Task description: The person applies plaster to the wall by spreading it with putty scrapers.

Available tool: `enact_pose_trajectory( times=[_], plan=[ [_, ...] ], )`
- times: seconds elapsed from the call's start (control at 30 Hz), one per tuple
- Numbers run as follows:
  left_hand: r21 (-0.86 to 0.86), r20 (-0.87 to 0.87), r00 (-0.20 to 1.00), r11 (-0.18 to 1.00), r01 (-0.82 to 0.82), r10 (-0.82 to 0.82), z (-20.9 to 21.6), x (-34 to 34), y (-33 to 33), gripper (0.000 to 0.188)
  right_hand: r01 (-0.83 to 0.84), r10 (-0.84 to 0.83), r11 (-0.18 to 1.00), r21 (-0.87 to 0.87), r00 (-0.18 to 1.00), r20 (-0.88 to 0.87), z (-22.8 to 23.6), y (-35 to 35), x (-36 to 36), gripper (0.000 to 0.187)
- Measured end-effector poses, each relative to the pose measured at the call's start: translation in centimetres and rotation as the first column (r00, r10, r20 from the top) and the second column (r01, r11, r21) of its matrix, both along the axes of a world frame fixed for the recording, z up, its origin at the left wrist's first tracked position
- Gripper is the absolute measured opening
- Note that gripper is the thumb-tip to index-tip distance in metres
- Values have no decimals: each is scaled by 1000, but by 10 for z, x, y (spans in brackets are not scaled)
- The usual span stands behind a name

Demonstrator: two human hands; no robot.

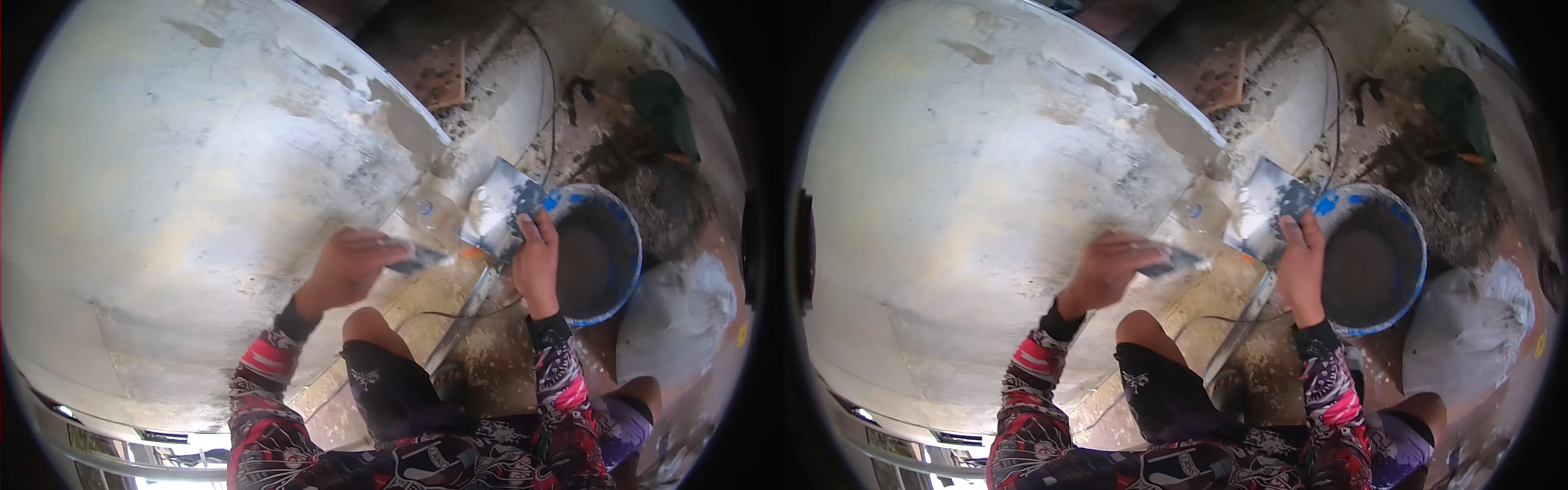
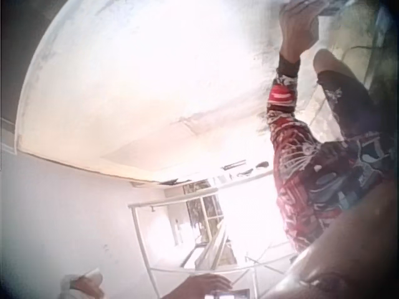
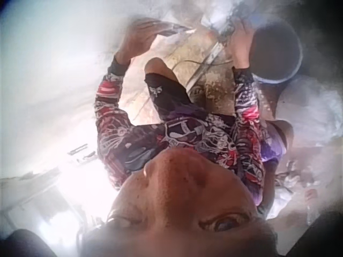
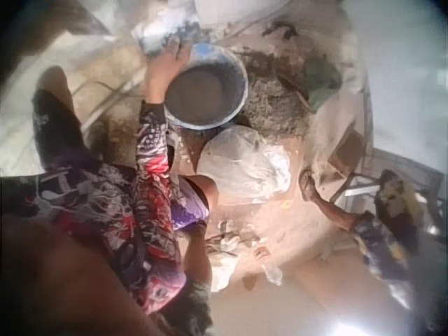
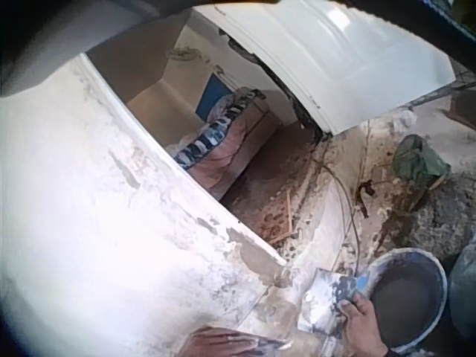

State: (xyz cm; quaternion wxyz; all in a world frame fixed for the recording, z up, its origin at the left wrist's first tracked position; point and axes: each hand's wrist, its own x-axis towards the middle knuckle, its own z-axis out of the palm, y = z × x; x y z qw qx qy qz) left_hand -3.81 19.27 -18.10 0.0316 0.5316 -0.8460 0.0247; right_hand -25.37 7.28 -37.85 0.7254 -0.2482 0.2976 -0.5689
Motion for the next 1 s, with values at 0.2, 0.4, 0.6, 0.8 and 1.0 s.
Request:
enact_pose_trajectory(
  times=[0.2, 0.4, 0.6, 0.8, 1.0],
  plan=[
    [-453, 649, 739, 872, 187, 179, 164, 33, -60, 55, -33, 12, 997, 70, 957, 289, 12, 0, 1, 17],
    [-491, 853, 405, 767, 413, 329, 249, 76, -127, 69, -51, 49, 999, -1, 959, 280, 16, 1, 3, 21],
    [-443, 892, 299, 789, 426, 340, 233, 95, -145, 68, -53, 62, 998, -39, 962, 264, 16, 1, 3, 24],
    [-446, 895, 197, 801, 400, 400, 230, 111, -126, 67, -34, 49, 997, -64, 969, 244, 15, 1, 3, 27],
    [-477, 875, 266, 812, 337, 404, 229, 98, -103, 62, -60, 72, 995, -73, 983, 168, 18, 3, 1, 26]
  ],
)
